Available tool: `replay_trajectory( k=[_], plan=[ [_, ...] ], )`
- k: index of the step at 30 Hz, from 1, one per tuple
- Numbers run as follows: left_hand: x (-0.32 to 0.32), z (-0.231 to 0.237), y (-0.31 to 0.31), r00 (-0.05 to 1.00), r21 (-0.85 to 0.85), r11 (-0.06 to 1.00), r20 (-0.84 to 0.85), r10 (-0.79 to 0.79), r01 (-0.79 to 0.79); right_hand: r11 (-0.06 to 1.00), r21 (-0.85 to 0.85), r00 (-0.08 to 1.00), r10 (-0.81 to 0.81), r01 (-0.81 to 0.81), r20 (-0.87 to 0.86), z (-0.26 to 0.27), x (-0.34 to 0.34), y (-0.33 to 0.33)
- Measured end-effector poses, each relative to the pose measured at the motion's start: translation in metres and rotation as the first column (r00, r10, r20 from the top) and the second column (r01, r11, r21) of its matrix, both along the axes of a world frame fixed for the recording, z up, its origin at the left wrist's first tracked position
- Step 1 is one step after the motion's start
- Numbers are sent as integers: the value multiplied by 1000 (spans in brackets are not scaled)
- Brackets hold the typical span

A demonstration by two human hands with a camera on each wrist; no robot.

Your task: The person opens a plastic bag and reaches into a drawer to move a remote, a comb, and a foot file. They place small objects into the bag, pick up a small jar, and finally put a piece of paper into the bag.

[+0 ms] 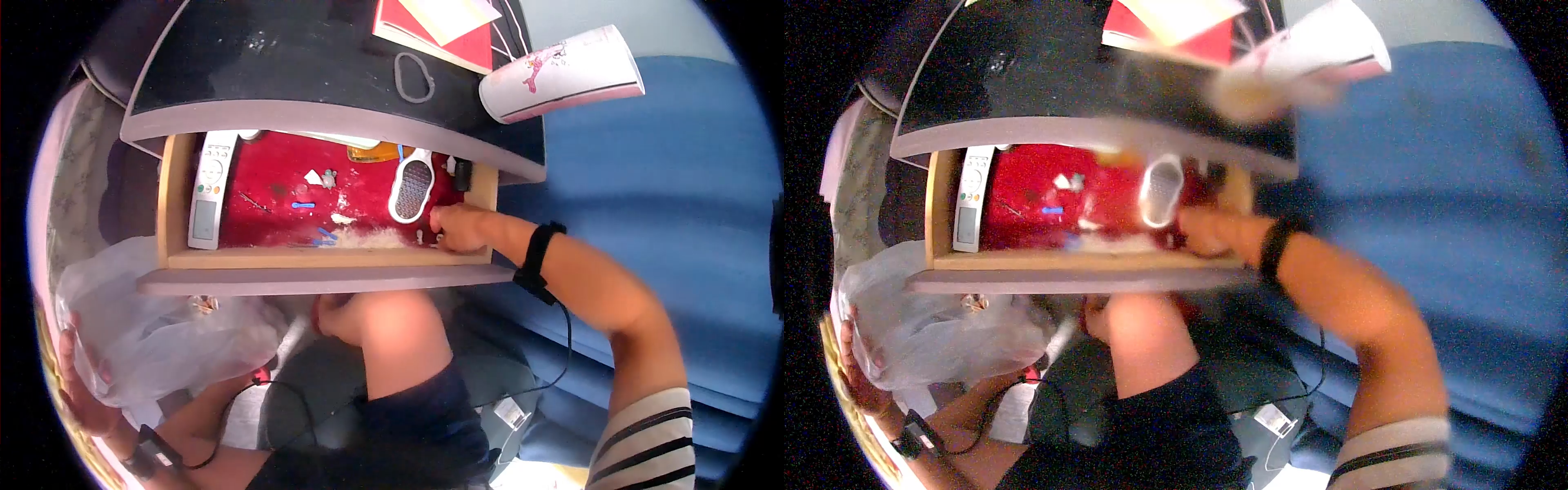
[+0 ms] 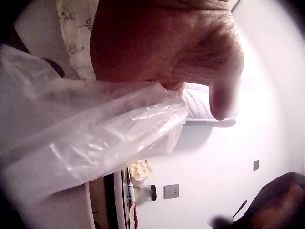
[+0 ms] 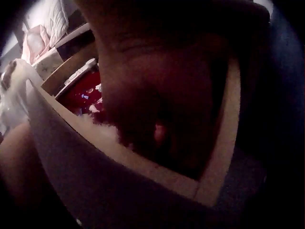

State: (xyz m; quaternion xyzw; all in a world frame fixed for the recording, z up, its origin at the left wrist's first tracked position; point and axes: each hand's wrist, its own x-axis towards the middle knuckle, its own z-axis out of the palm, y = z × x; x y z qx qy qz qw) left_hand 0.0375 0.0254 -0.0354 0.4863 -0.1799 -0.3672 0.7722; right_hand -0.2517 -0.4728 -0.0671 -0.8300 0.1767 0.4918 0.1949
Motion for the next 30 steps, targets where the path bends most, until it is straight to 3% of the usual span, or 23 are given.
replay_trajectory(
  k=[5, 9, 12, 13, 15, 19, 21, 25, 28, 30],
  plan=[
    [-7, 3, -5, 999, 26, 999, -13, 42, -42, 987, 95, 988, -134, 127, 76, -26, -16, -4],
    [-8, 2, -3, 996, 2, 996, -6, 92, -92, 992, -40, 981, 121, -116, 152, -7, -4, 8],
    [-9, 4, -11, 999, -2, 1000, 25, 28, -28, 940, -106, 903, 342, -325, 259, -9, 3, 8],
    [-9, 6, -12, 999, -4, 1000, 37, -10, 10, 910, -115, 881, 415, -399, 226, -10, 6, 9],
    [-10, 5, -10, 998, 7, 998, -6, 59, -59, 834, -120, 820, 551, -538, 156, -16, 9, 12],
    [-13, 7, -8, 982, -6, 982, -37, 187, -188, 788, -143, 758, 615, -599, 217, -18, 4, 14],
    [-9, 6, -5, 994, -10, 994, -32, 106, -106, 765, -136, 744, 644, -630, 179, -21, 7, 16],
    [-9, 10, -9, 996, -15, 996, -30, 84, -84, 826, -140, 810, 562, -545, 164, -11, 14, 21],
    [-11, 13, -16, 997, -10, 998, 56, 62, -62, 915, -138, 880, 403, -379, 250, 15, 18, 21],
    [-12, 18, -19, 997, -25, 999, 78, 23, -22, 955, -157, 858, 297, -253, 419, 33, 27, 31]
  ],
)
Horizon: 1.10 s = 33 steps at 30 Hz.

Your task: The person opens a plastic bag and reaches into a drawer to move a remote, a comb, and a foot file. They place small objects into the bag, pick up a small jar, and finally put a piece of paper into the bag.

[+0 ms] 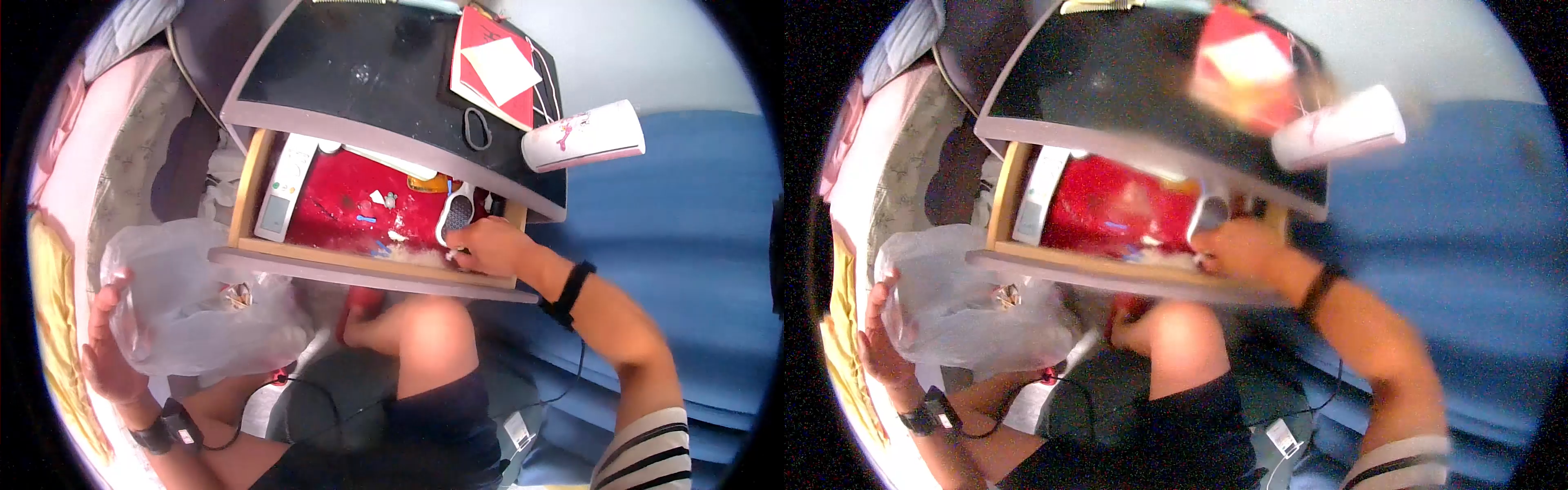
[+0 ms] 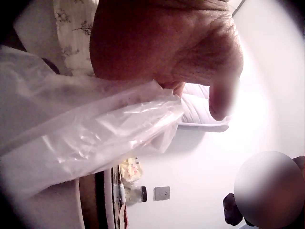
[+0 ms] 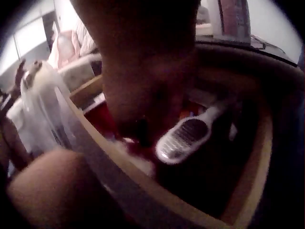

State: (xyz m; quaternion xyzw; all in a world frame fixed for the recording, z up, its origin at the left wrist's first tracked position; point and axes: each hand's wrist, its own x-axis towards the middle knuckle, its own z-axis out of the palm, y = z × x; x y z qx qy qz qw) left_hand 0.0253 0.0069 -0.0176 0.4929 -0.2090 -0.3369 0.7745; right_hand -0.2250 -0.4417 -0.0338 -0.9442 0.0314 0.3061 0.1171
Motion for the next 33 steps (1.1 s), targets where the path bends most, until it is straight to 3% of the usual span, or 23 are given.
replay_trajectory(
  k=[2, 4, 5, 6, 7, 8, 9, 11, 14, 19, 22, 24, 25, 28, 30, 32, 33],
  plan=[
    [-2, 4, -4, 1000, 9, 1000, 20, -4, 3, 990, 69, 977, -133, 123, 165, 26, 17, 27],
    [-5, 8, -7, 999, 1, 1000, 34, -15, 15, 927, 333, 909, -279, 171, 309, 41, 39, 65],
    [-7, 10, -9, 998, -17, 999, 42, -36, 37, 896, 414, 885, -317, 162, 342, 47, 51, 89],
    [-8, 14, -10, 997, -35, 998, 55, -55, 57, 795, 578, 841, -432, 185, 325, 48, 62, 114],
    [-8, 17, -10, 992, -66, 991, 69, -108, 112, 759, 592, 821, -503, 272, 268, 44, 72, 140],
    [-9, 18, -8, 991, -80, 990, 87, -106, 113, 711, 655, 787, -547, 257, 285, 31, 85, 167],
    [-9, 18, -4, 989, -91, 989, 106, -103, 113, 755, 583, 833, -505, 300, 225, 44, 102, 188],
    [-9, 21, -2, 986, -164, 976, 116, -123, 141, 744, 639, 803, -494, 193, 333, 15, 127, 227],
    [-10, 24, 7, 995, -221, 971, 62, -83, 95, 742, 629, 778, -529, 231, 338, -27, 152, 273],
    [-12, 32, 18, 995, -357, 933, -66, -79, 50, 614, 707, 746, -640, 352, 184, -50, 157, 303],
    [-12, 27, 24, 992, -294, 949, -82, 92, -112, 640, 747, 764, -570, 182, 302, -75, 151, 314],
    [-9, 31, 26, 992, -354, 932, -118, 36, -76, 684, 712, 835, -477, 158, 273, -76, 143, 309],
    [-8, 32, 26, 991, -384, 921, -136, 7, -60, 705, 694, 867, -429, 145, 254, -68, 138, 302],
    [-9, 29, 25, 980, -282, 940, -107, 169, -193, 694, 716, 939, -289, 71, 187, -20, 128, 261],
    [-11, 31, 21, 979, -276, 941, -107, 173, -196, 714, 688, 894, -383, 126, 233, 25, 123, 228],
    [-12, 31, 17, 986, -280, 946, -83, 147, -164, 676, 677, 762, -592, 292, 262, 69, 123, 184],
    [-11, 32, 16, 991, -286, 949, -57, 117, -129, 786, 562, 692, -557, 259, 460, 62, 124, 145]
  ],
)
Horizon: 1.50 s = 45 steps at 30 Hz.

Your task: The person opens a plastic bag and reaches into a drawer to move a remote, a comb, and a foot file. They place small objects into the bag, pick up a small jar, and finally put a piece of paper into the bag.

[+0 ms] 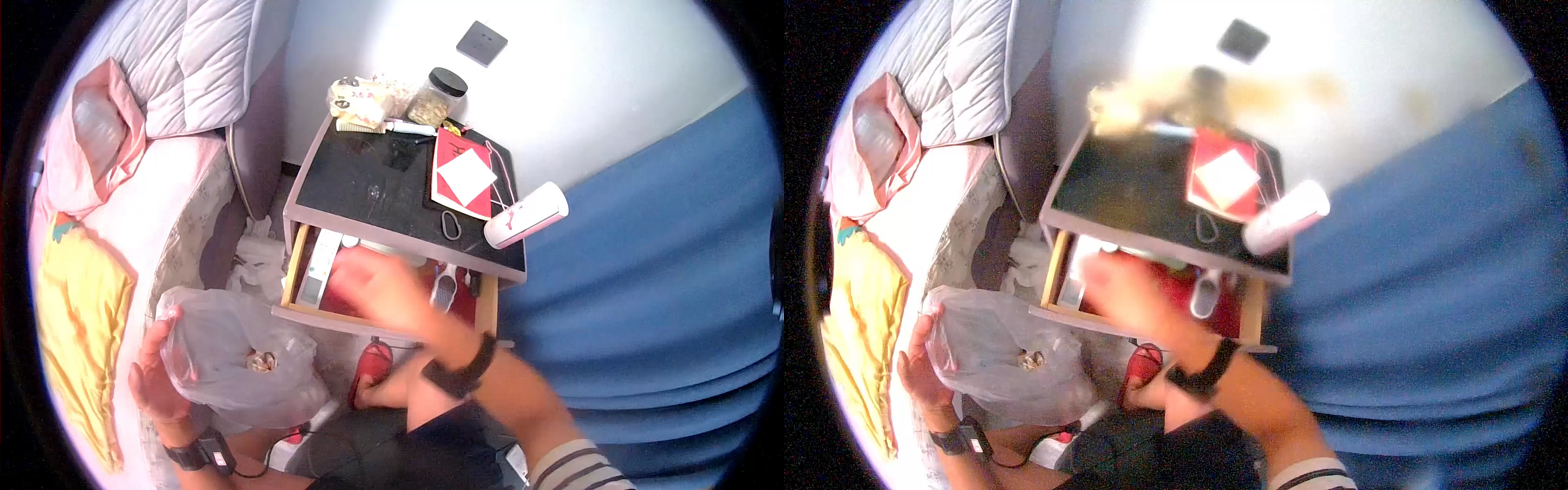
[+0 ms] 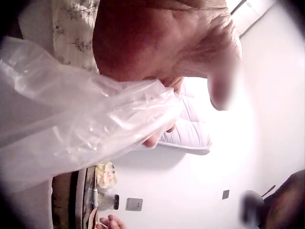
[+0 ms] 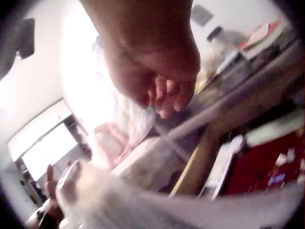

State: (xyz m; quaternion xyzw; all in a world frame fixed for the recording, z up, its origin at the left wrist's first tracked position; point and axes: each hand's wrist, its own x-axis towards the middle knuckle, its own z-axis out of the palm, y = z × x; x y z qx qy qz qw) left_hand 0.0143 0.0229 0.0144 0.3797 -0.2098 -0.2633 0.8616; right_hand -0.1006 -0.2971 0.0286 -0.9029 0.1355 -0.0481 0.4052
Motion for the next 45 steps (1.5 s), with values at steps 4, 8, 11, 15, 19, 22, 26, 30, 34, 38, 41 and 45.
replay_trajectory(
  k=[4, 8, 11, 15, 19, 22, 26, 30, 34, 38, 41, 45],
  plan=[
    [1, 0, -6, 997, -19, 997, 25, -68, 68, 846, -229, 871, -430, 481, 237, -19, 7, -174],
    [2, -4, -11, 999, 35, 999, 43, -17, 16, 556, -484, 655, -754, 675, 47, 9, 3, -209],
    [5, -8, -14, 999, 69, 998, 48, -10, 7, 560, -475, 619, -784, 679, -41, 14, 5, -204],
    [6, -11, -16, 999, 83, 996, 26, -23, 20, 543, -503, 642, -766, 672, 31, -2, 14, -213],
    [8, -18, -15, 999, 110, 994, 20, -31, 29, 660, -267, 704, -589, 702, 397, -41, 13, -248],
    [9, -18, -14, 997, 97, 992, -3, -75, 75, 753, -186, 720, -480, 632, 502, -69, 10, -264],
    [8, -25, -9, 999, 131, 991, -22, -37, 40, 936, 184, 906, -340, 300, 252, -14, -25, -206],
    [10, -25, -14, 996, 161, 983, -29, -84, 87, 997, 32, 930, -54, 70, -365, 13, -71, -152],
    [10, -25, -26, 986, 144, 976, -8, -165, 165, 977, -89, 880, 133, -194, -457, -54, -100, -147],
    [8, -26, -32, 973, 125, 966, 14, -229, 226, 998, 65, 926, 26, -1, -378, -109, -97, -155],
    [9, -30, -30, 976, 133, 967, -6, -216, 215, 983, -111, 882, 78, -146, -465, -133, -104, -187],
    [14, -29, -35, 947, 58, 948, -97, -305, 312, 925, -268, 739, 20, -269, -673, -134, -118, -206]
  ],
)
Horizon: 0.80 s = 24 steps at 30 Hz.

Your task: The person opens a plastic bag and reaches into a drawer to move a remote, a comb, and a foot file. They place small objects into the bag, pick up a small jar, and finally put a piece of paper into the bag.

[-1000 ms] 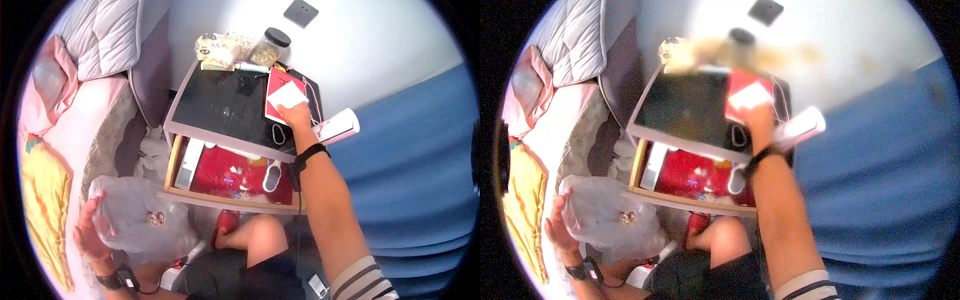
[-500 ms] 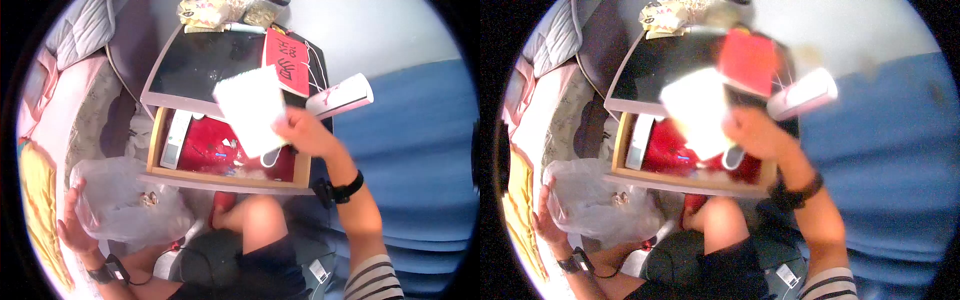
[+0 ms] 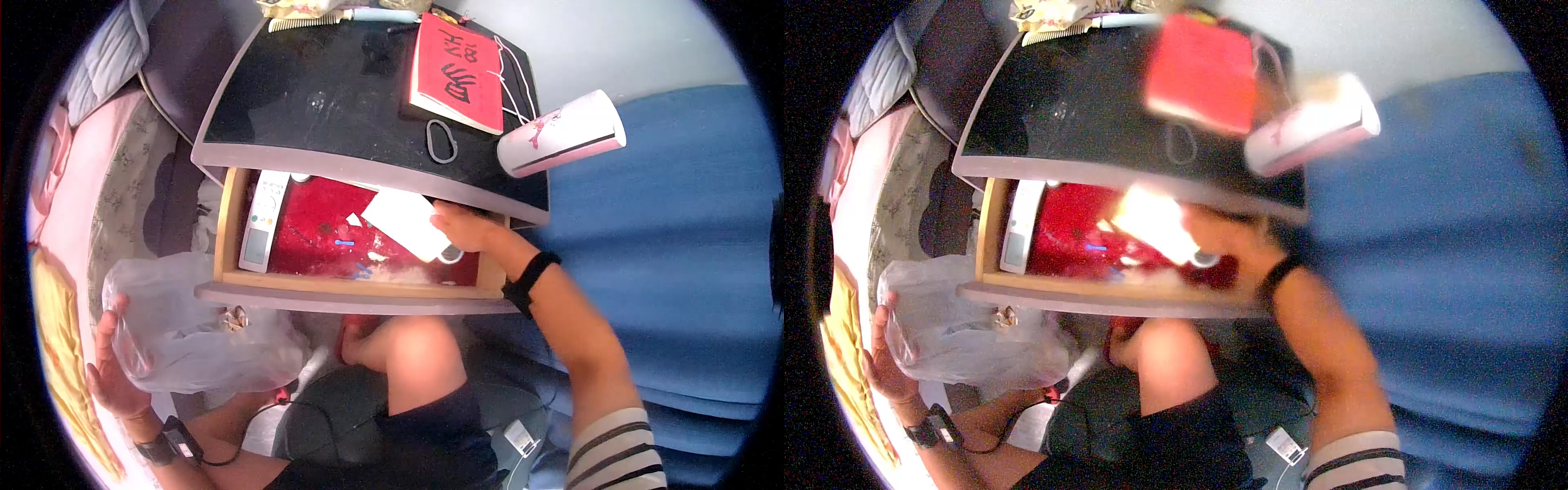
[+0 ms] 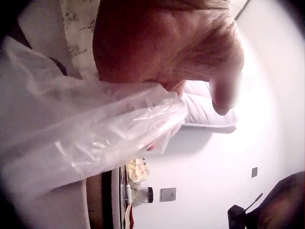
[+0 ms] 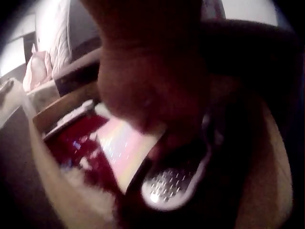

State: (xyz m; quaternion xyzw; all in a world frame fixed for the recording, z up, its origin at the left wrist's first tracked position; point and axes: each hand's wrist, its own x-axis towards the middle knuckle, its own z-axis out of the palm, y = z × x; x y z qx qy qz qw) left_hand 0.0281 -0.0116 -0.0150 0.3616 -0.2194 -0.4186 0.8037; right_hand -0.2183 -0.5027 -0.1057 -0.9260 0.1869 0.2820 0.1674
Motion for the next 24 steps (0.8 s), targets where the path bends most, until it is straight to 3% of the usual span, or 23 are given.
replay_trajectory(
  k=[3, 5, 9, 12, 15, 18, 20, 22, 24],
  plan=[
    [2, -4, 2, 999, 42, 999, 30, 29, -30, 997, -57, 991, -36, 43, 130, -1, -27, -13],
    [1, -4, -2, 999, 45, 999, 50, 7, -10, 988, -133, 990, -58, 76, 128, 3, -37, -9],
    [-1, -7, -2, 995, 104, 993, 88, 53, -62, 991, -124, 997, -62, 55, -49, 14, -29, -13],
    [1, -8, 5, 997, 135, 988, 39, 72, -77, 999, -4, 996, -44, 44, 77, 11, -40, -19],
    [-1, -9, 6, 992, 171, 977, 42, 120, -126, 998, -32, 992, 55, -59, -116, 19, -31, -25],
    [1, -9, 4, 993, 179, 977, 28, 113, -116, 998, -23, 990, 56, -59, -132, 21, -25, -25],
    [1, -10, 7, 992, 186, 974, 18, 128, -129, 954, 214, 959, -161, 212, -232, 63, 0, 0],
    [1, -11, 7, 991, 188, 973, 16, 130, -131, 930, 224, 945, -243, 291, -218, 57, 0, 1],
    [1, -11, 6, 993, 185, 976, 27, 116, -119, 981, 24, 980, -193, 194, -52, 15, -16, -9]
  ],
)
